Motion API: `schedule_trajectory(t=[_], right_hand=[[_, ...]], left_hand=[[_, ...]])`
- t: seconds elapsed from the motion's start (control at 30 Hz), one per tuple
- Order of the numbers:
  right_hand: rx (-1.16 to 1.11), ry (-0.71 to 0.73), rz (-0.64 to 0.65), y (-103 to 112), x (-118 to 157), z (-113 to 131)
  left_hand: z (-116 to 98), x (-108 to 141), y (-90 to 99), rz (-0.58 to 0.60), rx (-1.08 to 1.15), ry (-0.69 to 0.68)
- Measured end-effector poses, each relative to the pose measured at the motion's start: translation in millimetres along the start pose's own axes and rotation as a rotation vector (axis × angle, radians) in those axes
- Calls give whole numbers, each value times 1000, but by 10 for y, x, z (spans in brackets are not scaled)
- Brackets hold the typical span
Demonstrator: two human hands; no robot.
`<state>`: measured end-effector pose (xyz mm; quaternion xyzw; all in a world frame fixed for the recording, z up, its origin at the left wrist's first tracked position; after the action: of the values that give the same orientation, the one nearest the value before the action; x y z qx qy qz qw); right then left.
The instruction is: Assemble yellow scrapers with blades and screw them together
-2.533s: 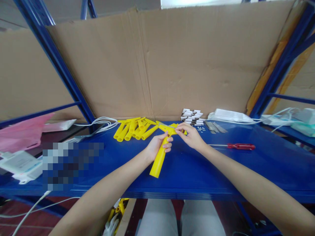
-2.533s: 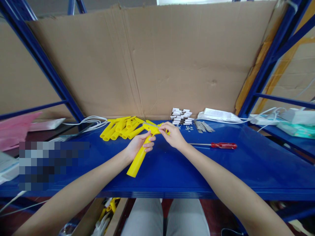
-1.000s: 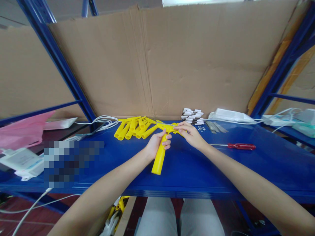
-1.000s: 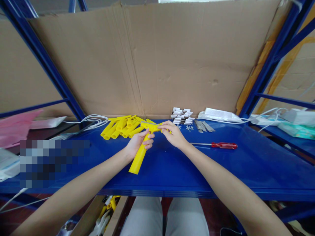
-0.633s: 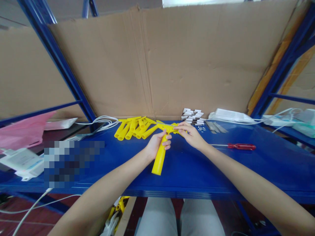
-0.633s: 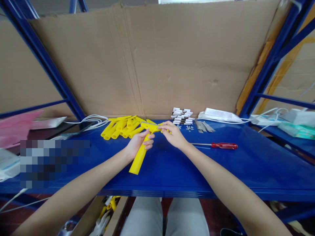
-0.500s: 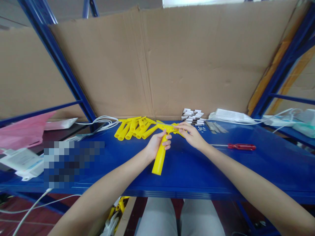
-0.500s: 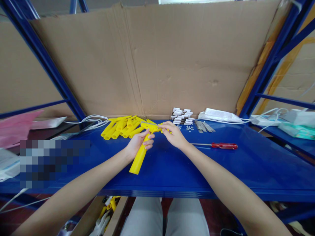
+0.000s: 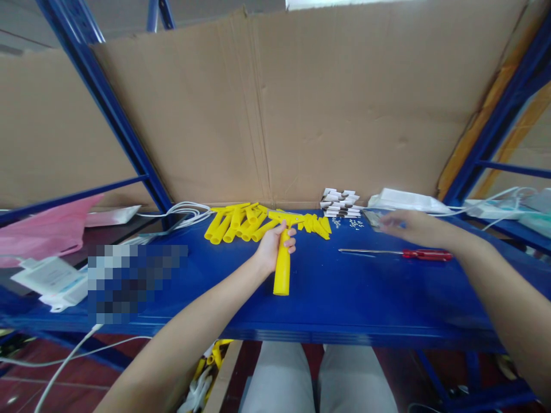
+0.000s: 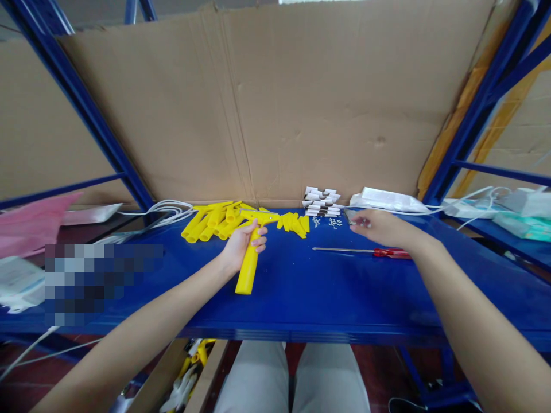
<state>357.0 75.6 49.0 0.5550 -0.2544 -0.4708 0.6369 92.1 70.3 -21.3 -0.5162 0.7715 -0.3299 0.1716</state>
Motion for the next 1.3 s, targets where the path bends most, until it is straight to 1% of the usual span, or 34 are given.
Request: schedule_trajectory(t=[0.03,0.07,0.17,0.27,0.33,0.4,0.5,0.63,0.73,0.87,0.97,1.1,1.3], right_hand=[[11,-25,65,-96,93,-117],[19,-42,95,-172,181,-222],[44,-10,120,-341,379,-431],[58,-51,100,-404,485,-622],[32,-74,103,-420,520,-676],[-8,-52,113,-420,537,-630],[-56,17,105,-377,533,-443],[-64,51,23,-284,450,-208],[-27,53,-58,-244,348,-62],[90,44,-166,-220,245,111],[174,74,-208,-227,210,232],[210,91,-218,-245,200,292],[202,98,-206,-251,218,290]], left_hand=[[-16,-1,14,-8,-7,-10],[-29,-2,25,-13,-16,-18],[-48,-6,36,-10,-34,-30],[-52,-8,40,-10,-45,-34],[-57,-7,48,-21,-59,-36],[-65,-5,53,-28,-76,-39],[-71,-6,55,-25,-86,-43],[-69,-6,59,-20,-114,-51],[-74,2,47,-9,-145,-77],[-68,21,26,-5,-197,-98],[-68,34,4,1,-253,-110],[-68,44,-18,12,-292,-114],[-56,53,-18,6,-285,-108]])
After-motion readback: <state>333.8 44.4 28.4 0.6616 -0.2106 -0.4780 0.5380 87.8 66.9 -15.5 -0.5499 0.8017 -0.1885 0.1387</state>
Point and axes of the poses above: each hand's wrist, its own x-axis away from the middle knuckle, its own y-axis out of the back of the hand, z = x × y, the point moved 9 cm from there along -x, towards the middle knuckle, and after that the axes turned 8 degrees about z, right-handed, at the moved point
